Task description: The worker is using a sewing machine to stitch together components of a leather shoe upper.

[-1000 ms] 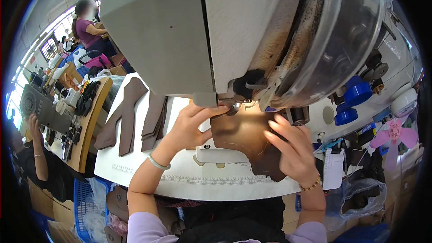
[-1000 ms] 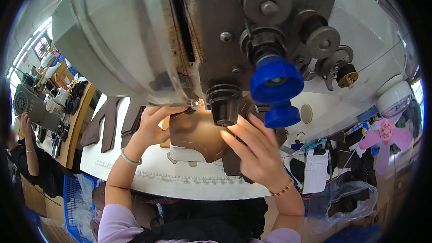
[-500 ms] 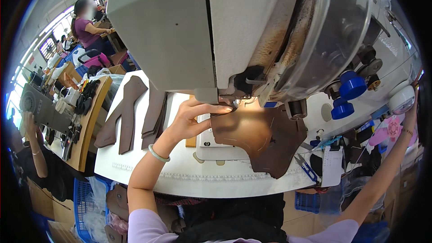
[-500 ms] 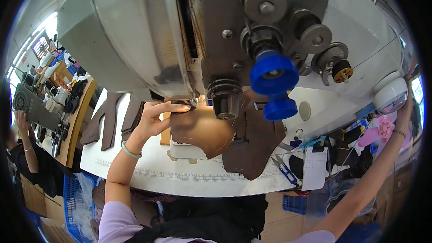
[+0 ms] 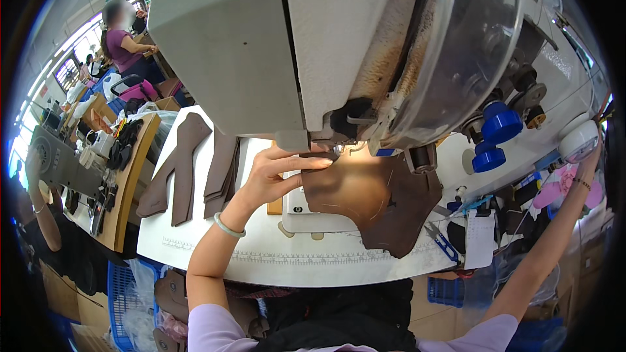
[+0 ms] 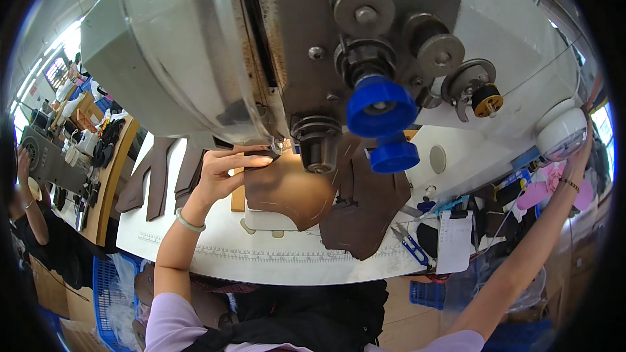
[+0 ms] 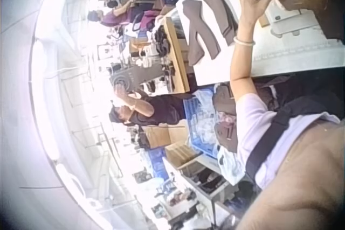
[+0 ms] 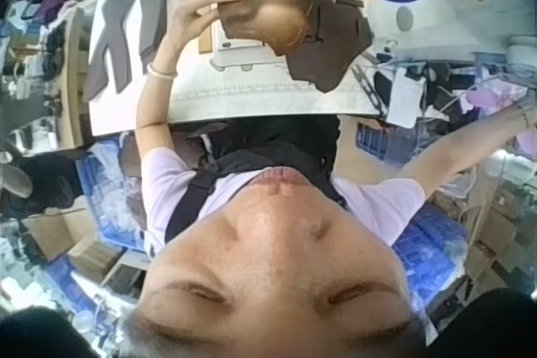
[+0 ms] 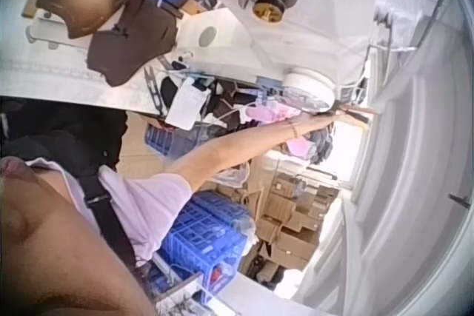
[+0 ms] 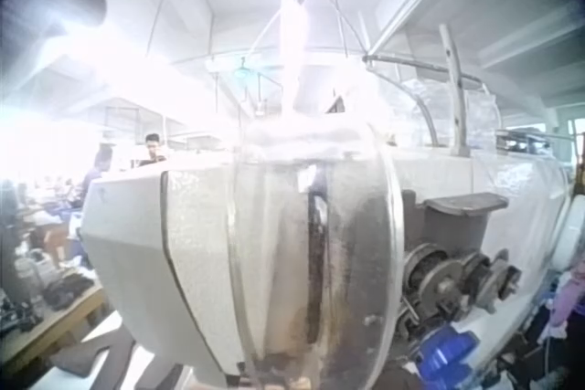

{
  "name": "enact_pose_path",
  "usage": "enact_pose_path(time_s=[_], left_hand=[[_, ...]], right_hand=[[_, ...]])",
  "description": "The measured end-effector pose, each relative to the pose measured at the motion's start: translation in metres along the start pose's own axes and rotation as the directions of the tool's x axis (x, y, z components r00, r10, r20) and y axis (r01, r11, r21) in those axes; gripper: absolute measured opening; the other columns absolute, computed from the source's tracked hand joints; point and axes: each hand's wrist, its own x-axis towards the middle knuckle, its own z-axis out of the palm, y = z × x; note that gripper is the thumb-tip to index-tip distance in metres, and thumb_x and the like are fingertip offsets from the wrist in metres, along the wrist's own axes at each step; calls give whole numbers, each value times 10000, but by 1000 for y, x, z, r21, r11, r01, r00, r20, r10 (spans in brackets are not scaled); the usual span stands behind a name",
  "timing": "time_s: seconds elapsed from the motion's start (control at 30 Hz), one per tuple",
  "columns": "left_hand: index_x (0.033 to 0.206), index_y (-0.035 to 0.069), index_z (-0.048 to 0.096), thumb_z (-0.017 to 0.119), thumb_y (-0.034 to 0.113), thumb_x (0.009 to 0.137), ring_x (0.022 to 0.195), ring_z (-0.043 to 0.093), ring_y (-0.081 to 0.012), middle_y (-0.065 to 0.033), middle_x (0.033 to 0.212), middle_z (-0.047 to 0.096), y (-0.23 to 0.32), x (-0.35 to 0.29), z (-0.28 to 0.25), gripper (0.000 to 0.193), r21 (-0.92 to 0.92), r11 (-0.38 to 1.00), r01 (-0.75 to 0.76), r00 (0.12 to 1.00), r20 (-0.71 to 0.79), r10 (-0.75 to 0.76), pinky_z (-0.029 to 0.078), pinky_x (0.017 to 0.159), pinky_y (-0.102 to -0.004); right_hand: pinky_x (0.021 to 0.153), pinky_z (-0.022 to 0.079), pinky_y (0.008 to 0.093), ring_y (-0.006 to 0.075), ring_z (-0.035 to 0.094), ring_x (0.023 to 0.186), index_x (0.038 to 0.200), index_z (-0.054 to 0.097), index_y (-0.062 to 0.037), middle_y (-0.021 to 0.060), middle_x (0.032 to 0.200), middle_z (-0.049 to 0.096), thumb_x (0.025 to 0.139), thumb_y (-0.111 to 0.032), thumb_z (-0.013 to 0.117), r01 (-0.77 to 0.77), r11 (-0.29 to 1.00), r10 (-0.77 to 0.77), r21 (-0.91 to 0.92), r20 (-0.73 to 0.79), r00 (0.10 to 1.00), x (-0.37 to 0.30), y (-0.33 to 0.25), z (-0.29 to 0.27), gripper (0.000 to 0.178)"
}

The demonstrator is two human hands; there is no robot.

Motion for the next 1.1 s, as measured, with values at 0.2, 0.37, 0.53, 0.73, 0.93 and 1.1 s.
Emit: enact_pose_path(time_s=[0.2, 0.37, 0.53, 0.73, 0.93, 1.1], left_hand=[[1067, 139, 736, 683, -77, 649, 1009, 661, -236, -75, 1106, 688, 5, 0, 1, 473, -5, 999, 43, 999, -5, -43, 547, 916, -356], [1044, 108, 734, 685, -69, 674, 991, 677, -252, -108, 1060, 702, 6, 2, -1, 413, 49, 999, 7, 1000, -8, -7, 557, 846, -322], [1077, 144, 731, 702, -61, 663, 994, 662, -233, -76, 1118, 686, 6, 2, -1, 464, 17, 1000, 6, 1000, 2, -6, 547, 890, -341], [1065, 141, 732, 725, -33, 671, 998, 665, -233, -72, 1106, 692, 4, 2, 0, 431, 25, 1000, 17, 1000, 7, -17, 543, 895, -341], [1061, 132, 730, 709, -54, 654, 1021, 659, -241, -72, 1105, 693, 2, 3, -2, 448, -7, 1000, 29, 999, 14, -29, 537, 917, -349], [1057, 96, 722, 691, -39, 683, 1055, 650, -246, -82, 1126, 688, -5, -2, -5, 399, -134, 986, 95, 995, 35, -91, 511, 939, -347]], right_hand=[[1003, 410, 369, 225, 506, 1199, 1324, 512, -47, 87, 1296, 550, 984, -301, 475, -25, 999, 26, 31, -26, 999, -4, 2, 3, 426], [1014, 404, 382, 229, 493, 1217, 1334, 504, -61, 83, 1311, 539, 988, -318, 464, -41, 998, 44, 56, -43, 998, -8, 3, 5, 433], [1024, 397, 395, 233, 479, 1236, 1344, 495, -76, 79, 1326, 528, 991, -336, 453, -70, 994, 75, 88, -58, 995, -20, 4, 14, 440], [1037, 390, 411, 238, 463, 1258, 1357, 484, -94, 74, 1344, 514, 995, -356, 439, -158, 970, 183, 184, -132, 974, -33, 1, 14, 449], [1068, 344, 371, 206, 475, 1248, 1377, 460, -79, 71, 1344, 518, 992, -339, 485, 61, 997, -59, 50, -34, 998, -13, -9, -9, 465], [1030, 377, 338, 177, 527, 1187, 1352, 489, -52, 73, 1275, 574, 990, -337, 504, -18, 998, 17, 54, 14, 1000, 8, -8, -21, 461]])
